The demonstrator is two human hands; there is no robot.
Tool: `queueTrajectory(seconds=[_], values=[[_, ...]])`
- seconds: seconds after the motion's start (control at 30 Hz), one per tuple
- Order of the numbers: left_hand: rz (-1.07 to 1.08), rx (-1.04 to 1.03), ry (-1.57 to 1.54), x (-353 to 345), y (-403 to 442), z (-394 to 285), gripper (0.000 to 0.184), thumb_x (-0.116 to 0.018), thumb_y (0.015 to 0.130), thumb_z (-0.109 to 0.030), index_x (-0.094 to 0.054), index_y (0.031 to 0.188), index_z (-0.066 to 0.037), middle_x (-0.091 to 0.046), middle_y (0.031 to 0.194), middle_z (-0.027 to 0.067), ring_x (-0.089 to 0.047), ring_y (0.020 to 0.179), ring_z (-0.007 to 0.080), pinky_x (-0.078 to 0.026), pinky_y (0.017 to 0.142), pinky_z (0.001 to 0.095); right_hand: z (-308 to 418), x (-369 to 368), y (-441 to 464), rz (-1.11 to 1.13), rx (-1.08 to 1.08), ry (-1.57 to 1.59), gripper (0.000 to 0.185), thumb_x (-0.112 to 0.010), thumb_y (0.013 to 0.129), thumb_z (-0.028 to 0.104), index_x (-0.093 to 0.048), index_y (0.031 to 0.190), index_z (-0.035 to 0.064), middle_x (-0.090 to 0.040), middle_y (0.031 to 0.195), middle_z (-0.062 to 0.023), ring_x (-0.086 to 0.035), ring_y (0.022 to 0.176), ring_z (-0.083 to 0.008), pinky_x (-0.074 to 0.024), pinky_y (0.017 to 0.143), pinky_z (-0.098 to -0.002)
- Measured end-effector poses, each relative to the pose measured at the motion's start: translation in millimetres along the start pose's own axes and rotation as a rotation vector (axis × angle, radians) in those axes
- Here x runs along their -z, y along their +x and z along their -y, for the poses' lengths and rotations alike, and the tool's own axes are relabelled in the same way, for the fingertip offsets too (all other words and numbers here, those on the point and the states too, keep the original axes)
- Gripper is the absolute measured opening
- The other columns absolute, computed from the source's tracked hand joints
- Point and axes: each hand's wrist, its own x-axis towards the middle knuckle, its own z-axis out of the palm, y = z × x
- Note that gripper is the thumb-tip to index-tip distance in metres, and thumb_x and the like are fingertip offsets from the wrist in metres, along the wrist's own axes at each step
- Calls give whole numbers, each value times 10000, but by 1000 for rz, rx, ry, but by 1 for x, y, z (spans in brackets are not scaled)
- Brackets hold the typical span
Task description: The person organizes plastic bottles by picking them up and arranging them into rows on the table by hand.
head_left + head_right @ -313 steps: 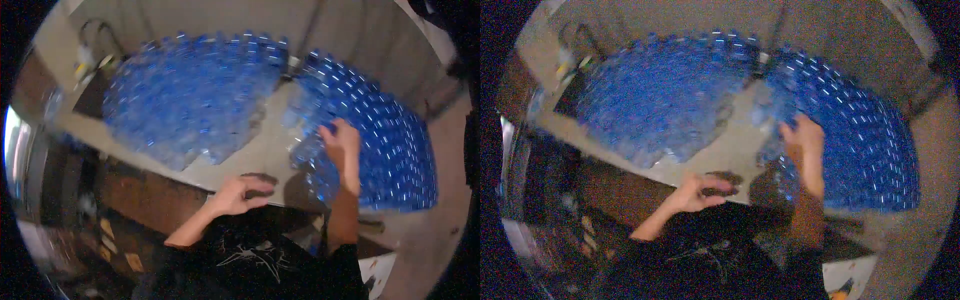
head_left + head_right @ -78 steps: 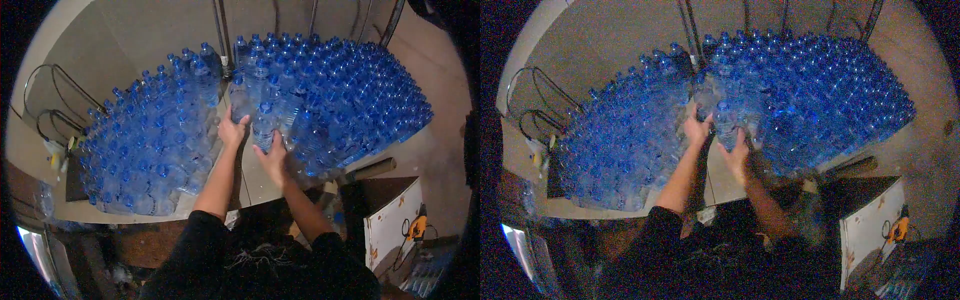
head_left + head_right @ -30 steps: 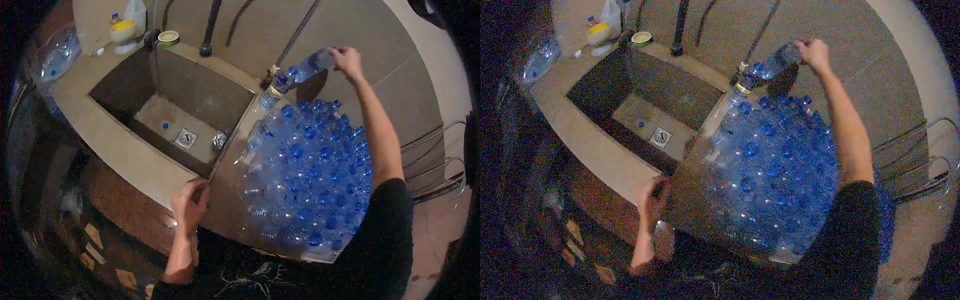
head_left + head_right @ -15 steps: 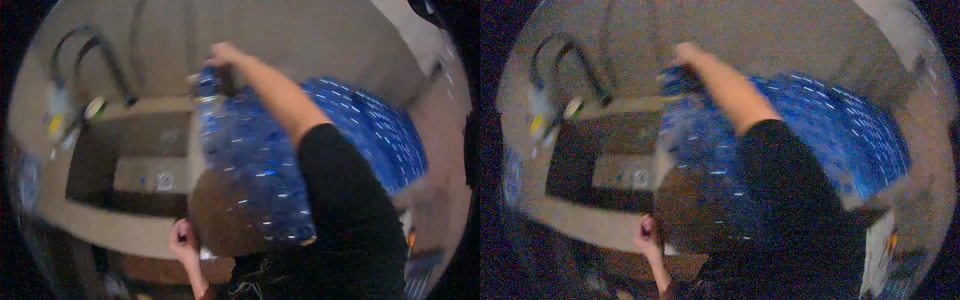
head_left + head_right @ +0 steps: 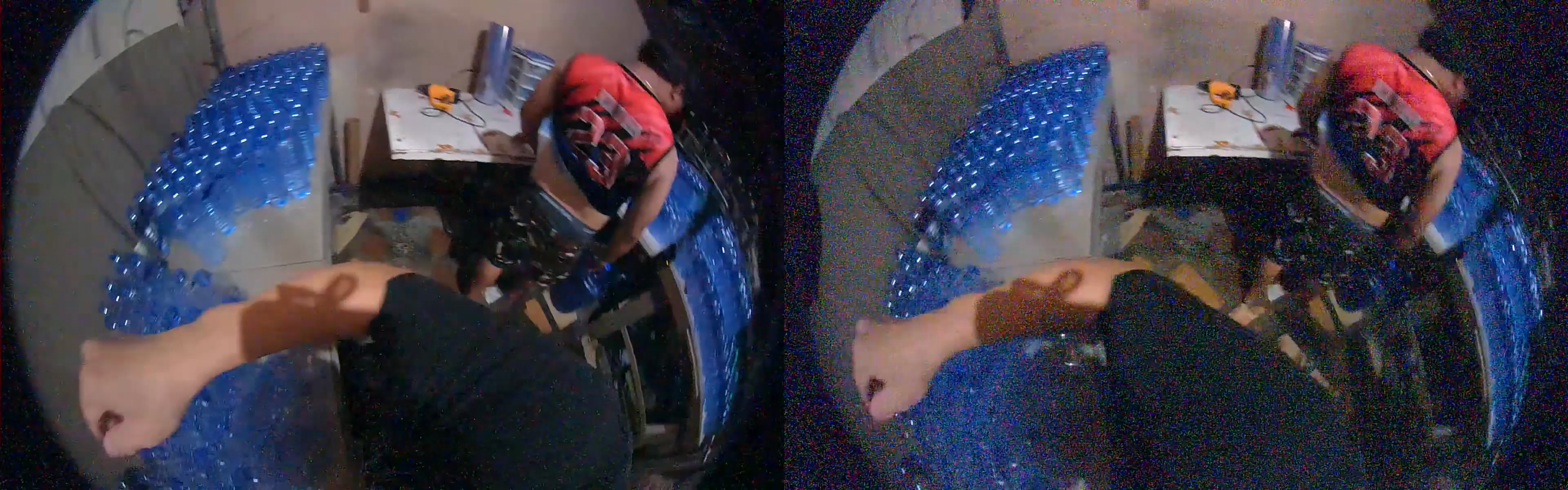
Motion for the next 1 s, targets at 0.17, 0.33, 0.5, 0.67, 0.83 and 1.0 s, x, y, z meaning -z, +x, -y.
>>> queueTrajectory(seconds=[0.17, 0.33, 0.5, 0.67, 0.83, 1.0], values=[[210, -116, -77, -65, 2, -33, 632, -720, 842, -164, -414, 1373, -9, -567, 1269, 181, -594, 1077, 308, -532, 877, 411, 49, 46, -145, -433, -422, -87, 188, -640, 795, 196, -708, 819, 22, -681, 709, -114, -638, 588, -215, -491, 562, -332], [341, -180, -132, -109, -8, -66, 623, -727, 823, -148, -433, 1355, -14, -575, 1255, 165, -593, 1070, 290, -524, 882, 399, 72, 71, -253, -612, -667, -60, 192, -642, 855, 176, -705, 878, -4, -687, 710, -97, -629, 612, -127, -490, 578, -286], [406, -222, -159, -145, -29, -107, 614, -735, 804, -133, -453, 1337, -19, -583, 1241, 149, -591, 1064, 273, -516, 886, 388, 89, 118, -307, -800, -828, 109, 210, -652, 873, 175, -700, 925, -22, -688, 716, -93, -634, 604, -107, -495, 552, -269], [410, -216, -145, -181, -58, -141, 606, -742, 784, -118, -472, 1319, -23, -591, 1227, 132, -590, 1057, 255, -509, 891, 376, 67, 163, -393, -944, -975, 84, 228, -638, 898, 205, -706, 902, -13, -671, 694, -69, -634, 581, -103, -503, 520, -253], [388, -185, -104, -219, -80, -176, 600, -749, 765, -103, -491, 1301, -28, -599, 1213, 116, -589, 1051, 237, -501, 895, 364, 3, 175, -535, -1140, -1354, 161, 222, -631, 898, 205, -702, 895, -6, -657, 693, -50, -592, 550, -95, -489, 500, -259], [358, -175, -63, -243, -93, -200, 593, -756, 746, -88, -510, 1283, -32, -607, 1199, 100, -588, 1044, 220, -493, 900, 353, -59, 145, -678, -1634, -1453, -162, 178, -628, 866, 173, -706, 845, 14, -662, 690, -39, -603, 558, -119, -492, 498, -280]])
